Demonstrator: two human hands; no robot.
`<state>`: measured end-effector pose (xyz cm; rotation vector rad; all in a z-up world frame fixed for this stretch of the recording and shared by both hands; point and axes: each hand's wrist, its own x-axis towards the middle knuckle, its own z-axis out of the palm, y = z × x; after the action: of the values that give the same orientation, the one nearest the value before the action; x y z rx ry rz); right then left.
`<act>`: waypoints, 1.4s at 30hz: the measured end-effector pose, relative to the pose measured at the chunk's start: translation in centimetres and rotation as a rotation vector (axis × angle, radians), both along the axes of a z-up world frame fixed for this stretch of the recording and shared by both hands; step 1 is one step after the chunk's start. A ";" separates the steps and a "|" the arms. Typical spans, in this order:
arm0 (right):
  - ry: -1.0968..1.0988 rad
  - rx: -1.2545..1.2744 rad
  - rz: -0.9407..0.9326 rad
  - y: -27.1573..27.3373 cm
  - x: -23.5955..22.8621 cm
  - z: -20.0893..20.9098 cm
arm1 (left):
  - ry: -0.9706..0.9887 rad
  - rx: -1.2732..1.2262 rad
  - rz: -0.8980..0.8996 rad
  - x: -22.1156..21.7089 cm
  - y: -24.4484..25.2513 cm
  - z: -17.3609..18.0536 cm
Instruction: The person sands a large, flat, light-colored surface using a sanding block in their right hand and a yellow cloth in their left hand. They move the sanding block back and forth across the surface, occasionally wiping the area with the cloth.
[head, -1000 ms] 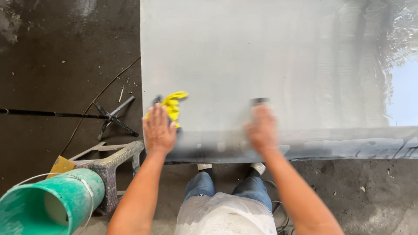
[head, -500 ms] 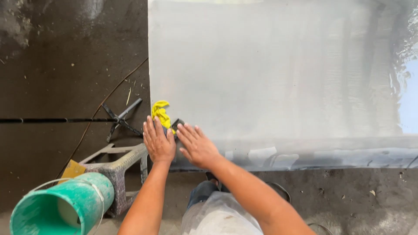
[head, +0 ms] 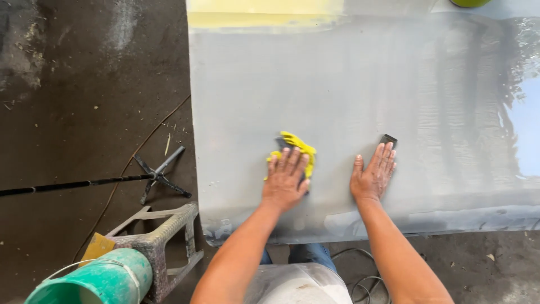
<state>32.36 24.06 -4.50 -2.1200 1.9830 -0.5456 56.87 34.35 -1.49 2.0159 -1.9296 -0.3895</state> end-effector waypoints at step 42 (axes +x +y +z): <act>0.063 0.246 -0.203 12.4 21.7 4.4 | -0.184 0.062 -0.694 25.9 -3.1 2.2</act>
<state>54.11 36.51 -0.11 -1.8249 2.1875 -0.2500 82.81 31.24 0.68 1.3892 -2.7338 -0.4325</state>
